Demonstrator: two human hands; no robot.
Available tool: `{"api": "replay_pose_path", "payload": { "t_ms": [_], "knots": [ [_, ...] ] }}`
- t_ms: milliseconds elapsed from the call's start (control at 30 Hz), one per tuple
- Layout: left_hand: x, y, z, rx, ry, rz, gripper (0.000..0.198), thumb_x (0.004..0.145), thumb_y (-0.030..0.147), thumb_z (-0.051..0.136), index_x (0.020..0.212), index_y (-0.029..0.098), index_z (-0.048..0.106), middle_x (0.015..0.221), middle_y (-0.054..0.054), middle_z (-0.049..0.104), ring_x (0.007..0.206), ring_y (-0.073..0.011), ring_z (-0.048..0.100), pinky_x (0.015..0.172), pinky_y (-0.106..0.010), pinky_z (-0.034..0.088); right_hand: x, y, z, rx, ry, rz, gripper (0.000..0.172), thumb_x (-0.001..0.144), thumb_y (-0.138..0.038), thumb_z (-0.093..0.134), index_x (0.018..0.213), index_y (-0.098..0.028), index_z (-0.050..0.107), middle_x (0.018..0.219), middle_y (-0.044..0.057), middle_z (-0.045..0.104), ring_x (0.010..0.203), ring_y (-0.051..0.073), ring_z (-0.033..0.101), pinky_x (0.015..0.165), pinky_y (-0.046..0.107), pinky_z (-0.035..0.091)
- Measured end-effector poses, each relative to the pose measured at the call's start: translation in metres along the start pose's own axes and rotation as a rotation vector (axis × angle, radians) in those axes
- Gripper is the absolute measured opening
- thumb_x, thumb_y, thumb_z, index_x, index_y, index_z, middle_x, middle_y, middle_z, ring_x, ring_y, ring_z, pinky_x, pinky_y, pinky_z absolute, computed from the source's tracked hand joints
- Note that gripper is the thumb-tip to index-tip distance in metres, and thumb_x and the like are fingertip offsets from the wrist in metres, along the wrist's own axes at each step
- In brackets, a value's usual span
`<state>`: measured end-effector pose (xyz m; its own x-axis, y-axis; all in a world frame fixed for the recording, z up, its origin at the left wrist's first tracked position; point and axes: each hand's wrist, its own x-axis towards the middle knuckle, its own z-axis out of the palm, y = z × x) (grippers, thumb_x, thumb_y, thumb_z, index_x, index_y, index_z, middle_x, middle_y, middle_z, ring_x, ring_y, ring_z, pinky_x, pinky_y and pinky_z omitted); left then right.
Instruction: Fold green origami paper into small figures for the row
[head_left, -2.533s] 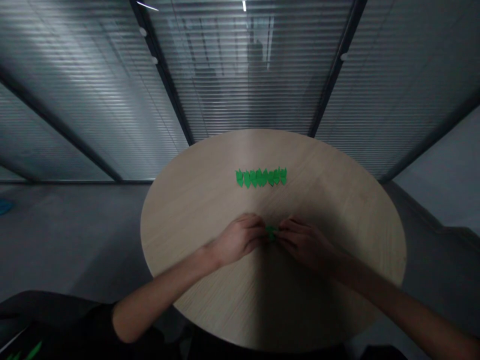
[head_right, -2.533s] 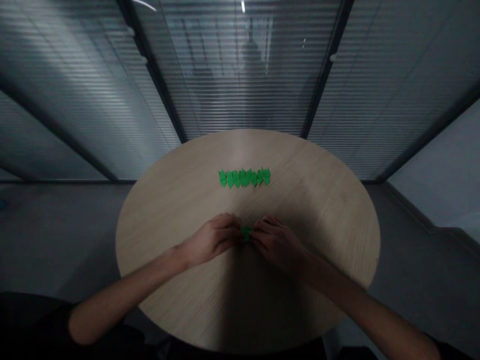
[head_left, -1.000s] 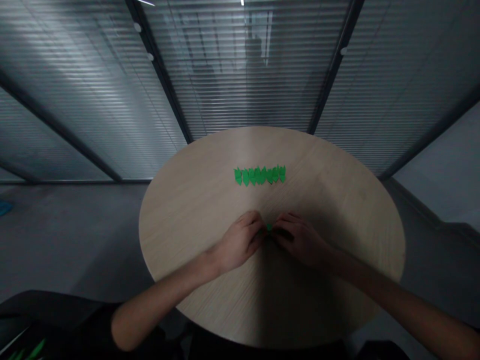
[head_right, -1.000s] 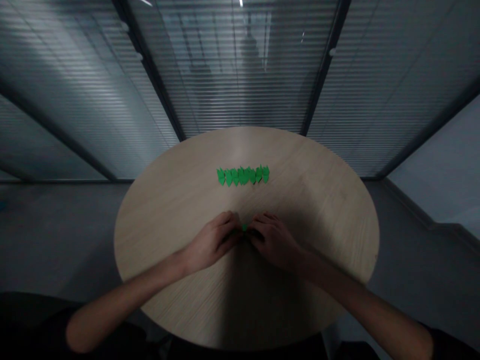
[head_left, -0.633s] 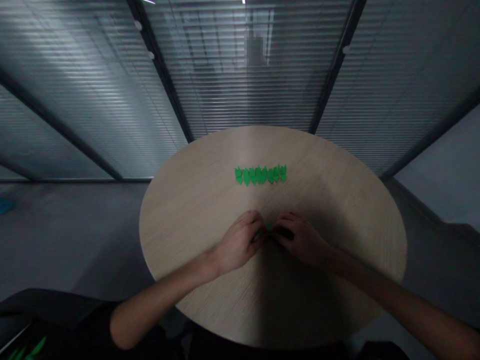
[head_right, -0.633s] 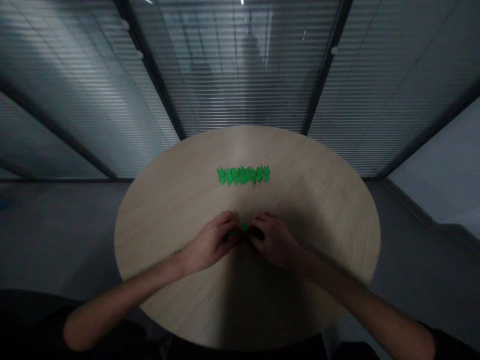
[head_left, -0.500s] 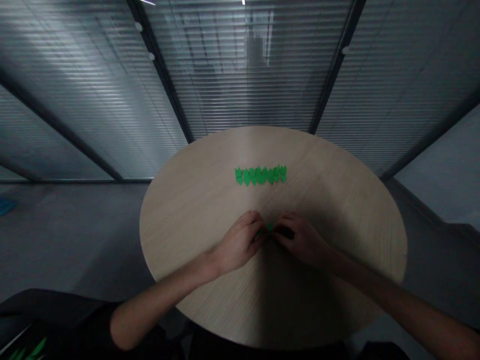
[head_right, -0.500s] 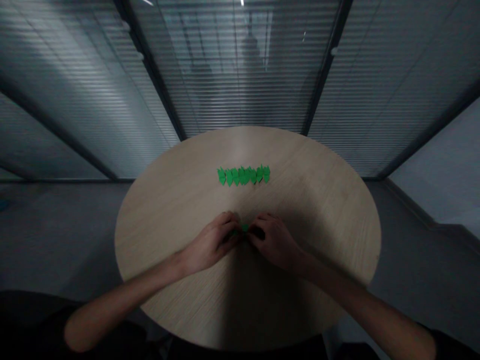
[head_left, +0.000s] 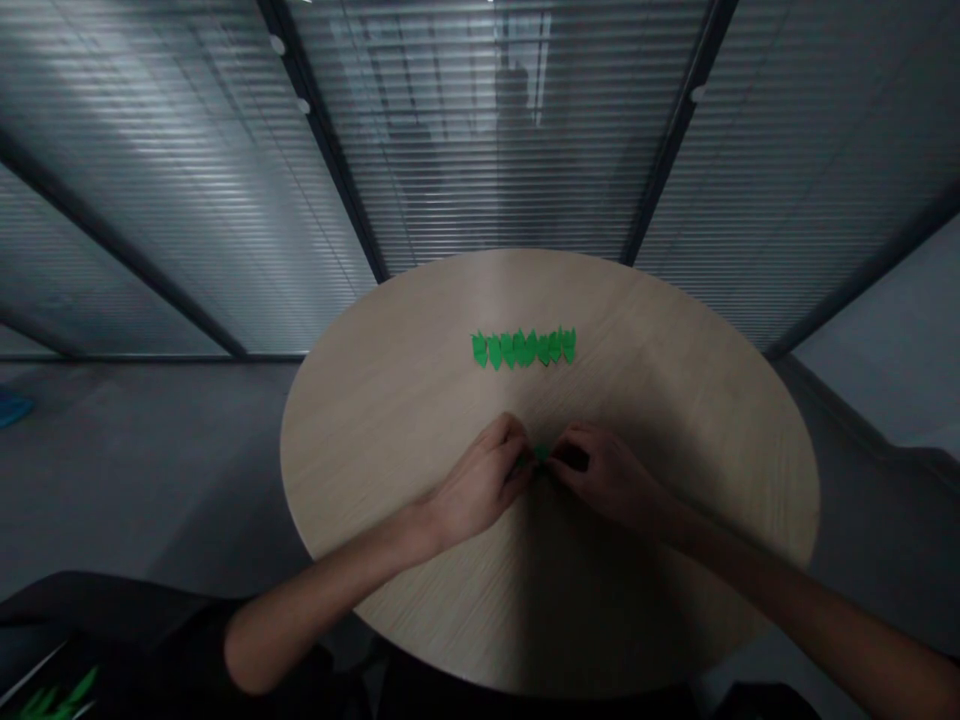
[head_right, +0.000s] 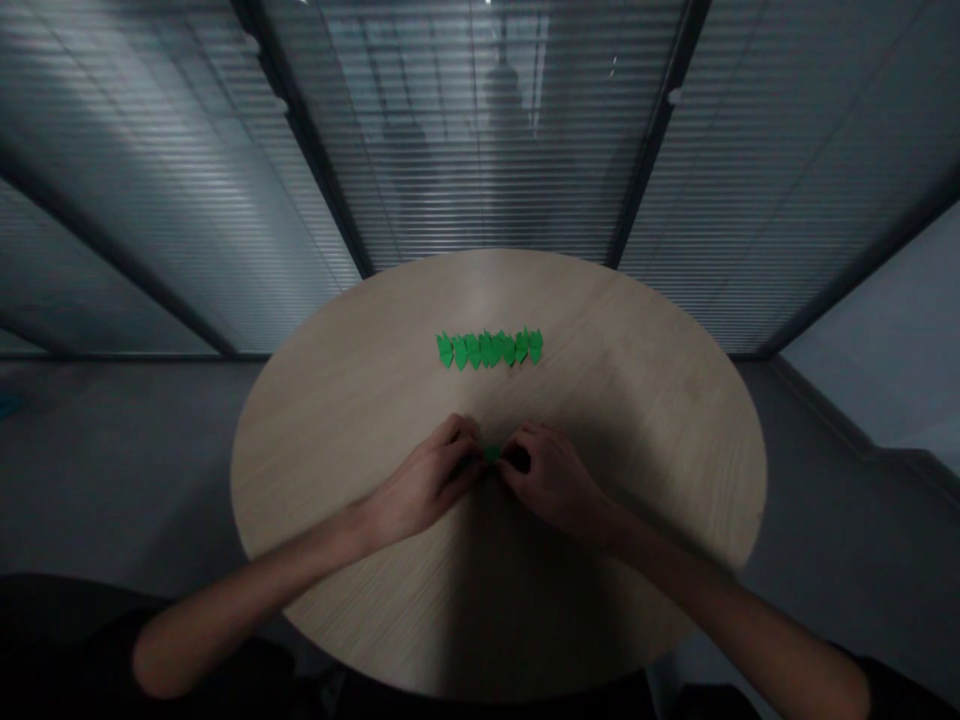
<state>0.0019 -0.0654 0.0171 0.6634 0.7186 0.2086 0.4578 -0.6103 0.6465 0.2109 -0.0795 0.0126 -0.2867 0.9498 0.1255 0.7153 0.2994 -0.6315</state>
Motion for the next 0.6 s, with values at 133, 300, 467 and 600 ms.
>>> {"api": "replay_pose_path", "payload": {
  "t_ms": [133, 300, 467, 600],
  "knots": [
    [0.0009, -0.0011, 0.0000, -0.038, 0.007, -0.007, 0.007, 0.096, 0.016, 0.051, 0.095, 0.016, 0.058, 0.113, -0.012, 0.050, 0.103, -0.0233, 0.054, 0.094, -0.041, 0.052, 0.0024, 0.0036, 0.0000, 0.027, -0.021, 0.015, 0.006, 0.083, -0.018, 0.069, 0.079, -0.016, 0.065, 0.080, 0.003, 0.064, 0.075, 0.019, 0.060, 0.070, 0.032, 0.044],
    [0.0008, -0.0031, 0.0015, -0.025, 0.013, -0.001, 0.006, 0.095, 0.016, 0.053, 0.096, 0.015, 0.059, 0.112, -0.012, 0.051, 0.103, -0.0235, 0.054, 0.093, -0.042, 0.053, 0.0020, 0.0065, -0.0009, 0.072, -0.038, 0.010, 0.005, 0.083, -0.019, 0.069, 0.080, -0.017, 0.067, 0.081, 0.003, 0.063, 0.076, 0.019, 0.060, 0.069, 0.032, 0.043],
    [0.0013, -0.0041, 0.0018, -0.018, 0.014, 0.003, 0.007, 0.095, 0.016, 0.053, 0.096, 0.015, 0.060, 0.110, -0.012, 0.052, 0.101, -0.0233, 0.055, 0.091, -0.041, 0.053, -0.0009, 0.0053, -0.0035, 0.161, -0.039, -0.005, 0.004, 0.083, -0.016, 0.067, 0.080, -0.017, 0.068, 0.082, 0.002, 0.063, 0.075, 0.017, 0.060, 0.070, 0.031, 0.044],
    [0.0024, -0.0035, 0.0009, -0.010, 0.007, -0.009, 0.006, 0.094, 0.014, 0.056, 0.095, 0.014, 0.061, 0.110, -0.012, 0.053, 0.101, -0.0234, 0.055, 0.091, -0.041, 0.053, -0.0014, 0.0030, -0.0035, 0.144, -0.027, -0.023, 0.007, 0.086, -0.016, 0.066, 0.079, -0.017, 0.067, 0.081, 0.002, 0.063, 0.076, 0.017, 0.060, 0.071, 0.031, 0.044]
  ]
}}
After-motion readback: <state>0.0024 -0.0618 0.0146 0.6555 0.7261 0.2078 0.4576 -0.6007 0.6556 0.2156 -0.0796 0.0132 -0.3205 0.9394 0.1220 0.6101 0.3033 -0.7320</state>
